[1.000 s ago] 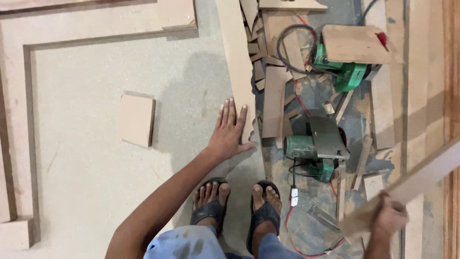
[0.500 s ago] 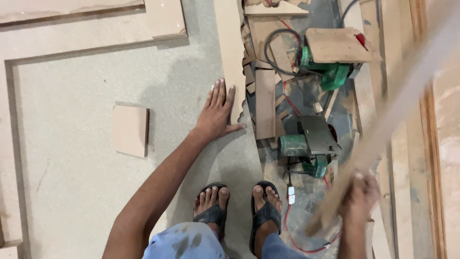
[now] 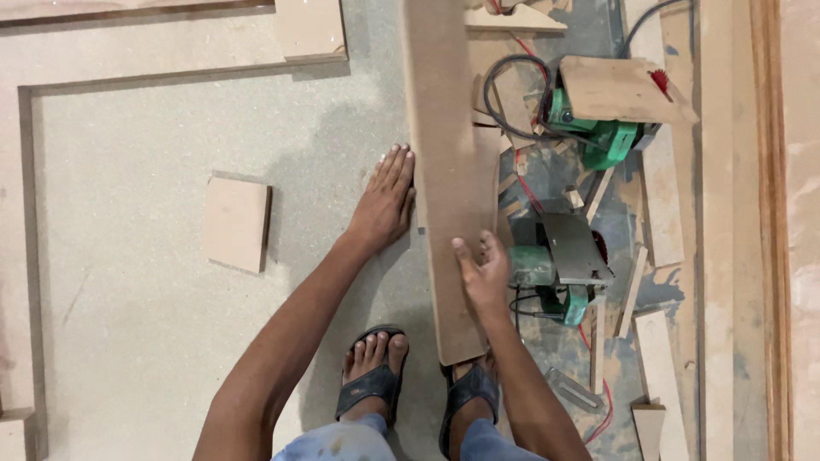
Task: The person aligns wooden pieces on a workshop floor, measures them with a square, and hammers nails into the joints. The person then uses a circular saw to cut along the edge of a shaped wooden board.
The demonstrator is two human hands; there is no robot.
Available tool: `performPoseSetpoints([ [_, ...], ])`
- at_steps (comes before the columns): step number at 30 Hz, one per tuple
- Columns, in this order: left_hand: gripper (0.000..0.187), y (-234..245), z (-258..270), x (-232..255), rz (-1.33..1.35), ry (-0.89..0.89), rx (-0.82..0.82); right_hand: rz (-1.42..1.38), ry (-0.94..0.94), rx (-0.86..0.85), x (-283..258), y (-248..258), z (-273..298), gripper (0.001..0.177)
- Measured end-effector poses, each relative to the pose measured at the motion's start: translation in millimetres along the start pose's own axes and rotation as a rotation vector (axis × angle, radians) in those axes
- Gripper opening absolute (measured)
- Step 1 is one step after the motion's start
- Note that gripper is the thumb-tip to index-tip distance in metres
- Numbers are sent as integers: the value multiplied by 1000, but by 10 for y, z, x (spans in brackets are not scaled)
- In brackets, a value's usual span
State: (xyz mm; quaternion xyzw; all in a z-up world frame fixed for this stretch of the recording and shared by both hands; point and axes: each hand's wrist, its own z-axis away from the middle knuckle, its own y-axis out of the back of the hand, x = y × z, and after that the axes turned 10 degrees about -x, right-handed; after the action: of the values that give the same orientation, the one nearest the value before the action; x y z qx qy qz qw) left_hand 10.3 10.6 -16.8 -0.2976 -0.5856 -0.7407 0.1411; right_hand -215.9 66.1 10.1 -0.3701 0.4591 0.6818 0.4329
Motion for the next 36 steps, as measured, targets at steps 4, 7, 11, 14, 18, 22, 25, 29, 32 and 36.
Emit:
performPoseSetpoints([
  [4,66,23,64,-88,50,79,67,26,114,14,158,-229,16,60],
  [7,65,104,133,-180,106,91,188,161,-14,-1,74,-335,25,61],
  [11,51,231,147,-209,171,105,281,190,-22,-40,-190,-421,6,64],
  [14,45,354,-3,-160,320,244,311,124,-45,-86,-362,-463,-41,63],
  [18,35,503,-219,-98,486,320,304,283,46,-39,-446,-511,-25,67],
  [22,36,616,-368,-81,656,470,170,395,99,-31,-440,-508,-54,68],
  [25,37,636,-410,-112,654,501,121,166,29,-32,-416,-510,-64,77],
  [29,38,596,-391,-196,627,502,100,264,140,-17,-390,-501,-15,64],
  [32,41,499,-364,-230,555,527,108,292,212,-28,-362,-470,59,58],
  [36,42,441,-378,-293,557,494,160,236,211,-11,-351,-498,14,51],
])
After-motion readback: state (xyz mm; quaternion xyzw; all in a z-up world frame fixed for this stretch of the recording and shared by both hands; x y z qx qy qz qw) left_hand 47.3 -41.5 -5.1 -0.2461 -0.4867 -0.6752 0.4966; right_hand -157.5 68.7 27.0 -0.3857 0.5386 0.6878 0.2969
